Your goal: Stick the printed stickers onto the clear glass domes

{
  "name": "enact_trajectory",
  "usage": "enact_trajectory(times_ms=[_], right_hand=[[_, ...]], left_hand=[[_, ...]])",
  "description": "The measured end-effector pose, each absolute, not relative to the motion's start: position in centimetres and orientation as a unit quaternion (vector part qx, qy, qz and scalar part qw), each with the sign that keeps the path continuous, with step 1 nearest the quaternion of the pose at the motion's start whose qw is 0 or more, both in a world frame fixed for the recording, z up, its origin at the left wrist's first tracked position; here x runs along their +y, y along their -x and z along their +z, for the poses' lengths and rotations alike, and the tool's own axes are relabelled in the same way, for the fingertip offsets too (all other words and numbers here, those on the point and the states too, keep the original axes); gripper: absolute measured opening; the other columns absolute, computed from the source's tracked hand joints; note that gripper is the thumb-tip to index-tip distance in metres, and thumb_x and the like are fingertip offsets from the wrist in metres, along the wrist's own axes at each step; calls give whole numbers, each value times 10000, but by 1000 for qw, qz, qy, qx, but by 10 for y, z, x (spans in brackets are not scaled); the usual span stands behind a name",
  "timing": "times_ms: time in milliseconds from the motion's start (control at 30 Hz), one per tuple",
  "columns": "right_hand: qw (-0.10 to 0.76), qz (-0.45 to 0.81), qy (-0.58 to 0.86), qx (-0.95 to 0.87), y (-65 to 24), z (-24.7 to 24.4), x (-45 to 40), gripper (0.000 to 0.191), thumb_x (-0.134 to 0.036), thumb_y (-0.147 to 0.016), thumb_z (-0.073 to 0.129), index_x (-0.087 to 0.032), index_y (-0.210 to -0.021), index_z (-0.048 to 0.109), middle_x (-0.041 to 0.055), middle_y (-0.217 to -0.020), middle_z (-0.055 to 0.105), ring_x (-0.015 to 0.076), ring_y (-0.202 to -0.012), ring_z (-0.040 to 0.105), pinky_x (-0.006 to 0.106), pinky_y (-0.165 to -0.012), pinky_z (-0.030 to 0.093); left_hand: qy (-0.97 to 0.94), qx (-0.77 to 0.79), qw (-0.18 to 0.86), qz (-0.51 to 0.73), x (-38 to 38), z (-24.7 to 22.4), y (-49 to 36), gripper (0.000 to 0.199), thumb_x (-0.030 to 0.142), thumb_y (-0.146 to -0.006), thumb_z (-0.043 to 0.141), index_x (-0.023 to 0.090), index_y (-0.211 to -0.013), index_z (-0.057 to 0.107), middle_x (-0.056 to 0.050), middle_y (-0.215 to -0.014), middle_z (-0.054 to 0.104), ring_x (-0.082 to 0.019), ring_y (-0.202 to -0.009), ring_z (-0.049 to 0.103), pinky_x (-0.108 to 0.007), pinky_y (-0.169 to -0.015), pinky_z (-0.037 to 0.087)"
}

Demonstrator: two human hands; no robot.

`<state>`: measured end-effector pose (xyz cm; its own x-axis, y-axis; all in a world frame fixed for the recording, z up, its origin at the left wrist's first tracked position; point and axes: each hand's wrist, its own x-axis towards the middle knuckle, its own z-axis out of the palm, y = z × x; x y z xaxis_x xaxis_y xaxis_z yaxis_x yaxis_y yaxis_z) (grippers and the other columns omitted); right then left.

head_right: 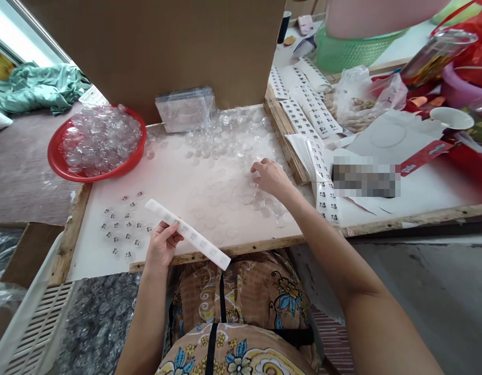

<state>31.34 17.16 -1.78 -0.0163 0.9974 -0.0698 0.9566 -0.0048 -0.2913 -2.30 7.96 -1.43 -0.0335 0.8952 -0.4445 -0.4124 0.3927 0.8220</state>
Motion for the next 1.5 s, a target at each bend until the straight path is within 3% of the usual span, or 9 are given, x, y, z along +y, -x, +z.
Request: enact_trajectory(times_ms=[233,467,800,967,1167,1367,1500], right_hand=[[103,55,691,-713,-316,-12,161,273,-146,-847,539,-177,-1087,665,151,-1141,574,327,-1045,533,430,-844,439],[97,137,613,-772,-283,-8,135,232,-230,-830,627,-203,-1058,657,108,-1035,636,278,-973,570,399,-847,446],[70,118,626,-768,-305,-22,113,191,-153,-807,580,-170,-985,645,119,-982,635,258,-888,591,385,-837,441],[90,106,641,-755,-305,-22,109,240,-143,-811,535,-174,-1028,631,124,-1047,603,250,-868,605,365,-768,456],[110,120,645,-747,-303,-16,101,204,-132,-827,510,-173,-1004,603,108,-1030,567,188,-714,581,310,-645,431],[112,87,601,-787,-275,-14,78,229,-69,-857,454,-192,-981,602,119,-1004,579,248,-904,563,315,-687,431],[140,160,550,-808,-266,-13,62,115,-189,-881,544,-198,-987,589,105,-996,585,242,-902,574,334,-740,463]], left_hand=[[-238,525,657,486,80,-14,22,358,300,-524,853,120,-781,680,-10,-659,670,-101,-519,618,-181,-470,526],[-231,522,659,491,79,-13,22,326,294,-542,846,134,-780,691,-6,-668,678,-93,-524,612,-174,-471,519],[-232,520,663,486,79,-15,23,341,292,-541,849,135,-802,696,-8,-664,682,-97,-518,614,-180,-474,530],[-233,518,657,496,79,-14,22,321,289,-528,852,141,-758,684,-4,-662,678,-104,-540,626,-179,-472,531],[-240,515,652,502,79,-15,22,311,286,-534,849,146,-754,679,-1,-667,676,-96,-530,619,-172,-471,528],[-249,518,650,498,80,-15,22,326,294,-535,846,149,-775,680,1,-666,671,-99,-531,621,-168,-468,523],[-245,514,652,501,79,-16,23,324,299,-539,847,143,-762,673,1,-668,669,-95,-527,616,-173,-471,528]])
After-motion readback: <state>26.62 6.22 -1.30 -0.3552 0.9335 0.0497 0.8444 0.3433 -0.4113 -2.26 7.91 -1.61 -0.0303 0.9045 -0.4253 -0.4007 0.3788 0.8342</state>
